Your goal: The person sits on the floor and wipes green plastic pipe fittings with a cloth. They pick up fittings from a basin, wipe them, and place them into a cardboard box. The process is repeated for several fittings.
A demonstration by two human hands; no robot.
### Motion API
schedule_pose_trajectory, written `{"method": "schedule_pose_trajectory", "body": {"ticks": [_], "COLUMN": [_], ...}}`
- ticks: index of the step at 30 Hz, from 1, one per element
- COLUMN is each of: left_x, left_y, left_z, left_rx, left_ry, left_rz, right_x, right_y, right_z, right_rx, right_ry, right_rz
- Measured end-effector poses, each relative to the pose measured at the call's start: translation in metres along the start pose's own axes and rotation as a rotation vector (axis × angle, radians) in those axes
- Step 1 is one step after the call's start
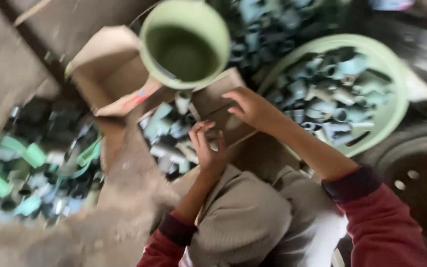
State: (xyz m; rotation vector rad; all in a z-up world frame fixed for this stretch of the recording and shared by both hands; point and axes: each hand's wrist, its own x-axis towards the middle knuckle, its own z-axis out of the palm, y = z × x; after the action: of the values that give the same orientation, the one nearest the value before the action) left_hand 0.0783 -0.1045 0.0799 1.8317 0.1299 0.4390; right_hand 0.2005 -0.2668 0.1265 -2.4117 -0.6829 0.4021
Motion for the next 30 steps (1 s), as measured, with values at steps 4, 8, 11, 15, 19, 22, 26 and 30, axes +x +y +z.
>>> {"method": "schedule_pose_trajectory", "body": {"ticks": [4, 8, 11, 15, 19, 22, 26, 30], "left_x": [0.035, 0.051, 0.057, 0.054, 0.060, 0.054, 0.056, 0.066], "left_y": [0.034, -0.012, -0.052, -0.112, -0.073, -0.088, -0.076, 0.070], "left_z": [0.084, 0.210, 0.276, 0.324, 0.308, 0.303, 0.291, 0.215], "left_rx": [-0.097, -0.041, 0.023, 0.059, 0.040, -0.027, -0.288, -0.256], "left_ry": [-0.414, -0.816, -0.900, -0.963, -0.947, -0.851, -0.866, -1.002], "left_rz": [0.073, -0.128, -0.240, -0.271, -0.386, -0.480, -0.605, -0.216], "right_x": [-0.083, -0.134, -0.128, -0.095, -0.081, -0.089, -0.115, -0.151], "right_y": [0.100, 0.226, 0.240, 0.250, 0.276, 0.256, 0.215, 0.166], "right_z": [-0.041, -0.008, 0.003, 0.016, 0.038, 0.032, -0.004, -0.042], "right_rx": [-0.082, -0.337, -0.626, -0.654, -0.665, -0.661, -0.379, 0.051], "right_ry": [0.355, 0.583, 0.553, 0.528, 0.537, 0.610, 0.607, 0.669], "right_rz": [0.340, 0.708, 0.800, 0.698, 0.698, 0.657, 0.739, 0.806]}}
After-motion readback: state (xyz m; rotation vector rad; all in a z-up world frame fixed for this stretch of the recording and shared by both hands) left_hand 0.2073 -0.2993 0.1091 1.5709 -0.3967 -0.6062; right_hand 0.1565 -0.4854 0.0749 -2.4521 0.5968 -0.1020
